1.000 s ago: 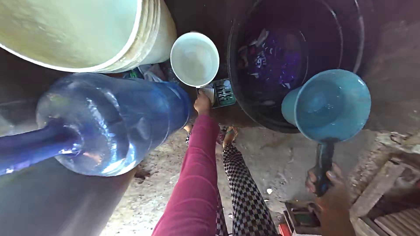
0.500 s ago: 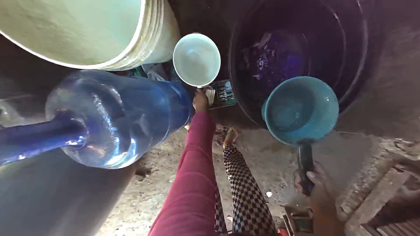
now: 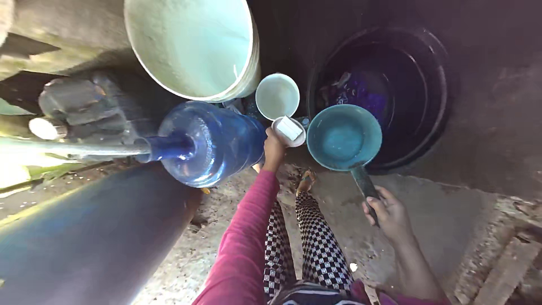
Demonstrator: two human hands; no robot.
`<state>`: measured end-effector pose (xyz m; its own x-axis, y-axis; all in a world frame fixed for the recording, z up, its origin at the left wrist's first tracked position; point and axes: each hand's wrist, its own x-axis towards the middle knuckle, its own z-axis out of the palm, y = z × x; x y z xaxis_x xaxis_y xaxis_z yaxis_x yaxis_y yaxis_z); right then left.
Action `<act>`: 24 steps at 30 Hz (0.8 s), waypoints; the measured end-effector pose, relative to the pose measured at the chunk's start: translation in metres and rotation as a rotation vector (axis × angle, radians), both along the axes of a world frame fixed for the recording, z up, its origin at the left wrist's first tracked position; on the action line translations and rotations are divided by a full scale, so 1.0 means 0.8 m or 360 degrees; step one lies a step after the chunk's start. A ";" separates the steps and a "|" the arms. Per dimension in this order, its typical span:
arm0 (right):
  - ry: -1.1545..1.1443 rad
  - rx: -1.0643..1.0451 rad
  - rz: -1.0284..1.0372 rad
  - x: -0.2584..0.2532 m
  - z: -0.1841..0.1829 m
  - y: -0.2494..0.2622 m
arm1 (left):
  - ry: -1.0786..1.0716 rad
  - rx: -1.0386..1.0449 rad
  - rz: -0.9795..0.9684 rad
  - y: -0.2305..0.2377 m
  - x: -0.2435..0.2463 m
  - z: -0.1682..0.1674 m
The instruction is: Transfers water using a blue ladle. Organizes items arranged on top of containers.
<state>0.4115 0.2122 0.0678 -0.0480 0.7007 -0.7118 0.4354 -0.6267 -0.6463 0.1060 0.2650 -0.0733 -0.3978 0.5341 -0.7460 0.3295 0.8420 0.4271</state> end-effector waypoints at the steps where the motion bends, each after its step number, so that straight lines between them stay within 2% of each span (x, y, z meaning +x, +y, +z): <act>1: -0.0040 -0.0011 0.0056 -0.009 0.007 0.009 | 0.0022 0.0000 -0.0020 0.015 -0.008 0.010; 3: -0.0116 -0.0037 0.0171 -0.028 0.019 0.028 | 0.0091 -0.0023 -0.0065 0.045 -0.022 0.017; 7: -0.0215 -0.0113 0.0346 -0.063 0.027 0.058 | 0.0180 -0.0062 -0.0104 0.091 -0.044 0.001; 11: -0.0210 -0.0173 0.0344 -0.088 0.027 0.072 | 0.0153 -0.0128 -0.0079 0.117 -0.053 -0.005; 17: -0.0180 -0.0187 0.0238 -0.099 0.030 0.064 | 0.0124 -0.0210 -0.0099 0.120 -0.058 -0.018; 24: -0.0337 -0.0197 0.0267 -0.092 0.040 0.053 | -0.0007 -0.0336 -0.0186 0.104 -0.063 -0.034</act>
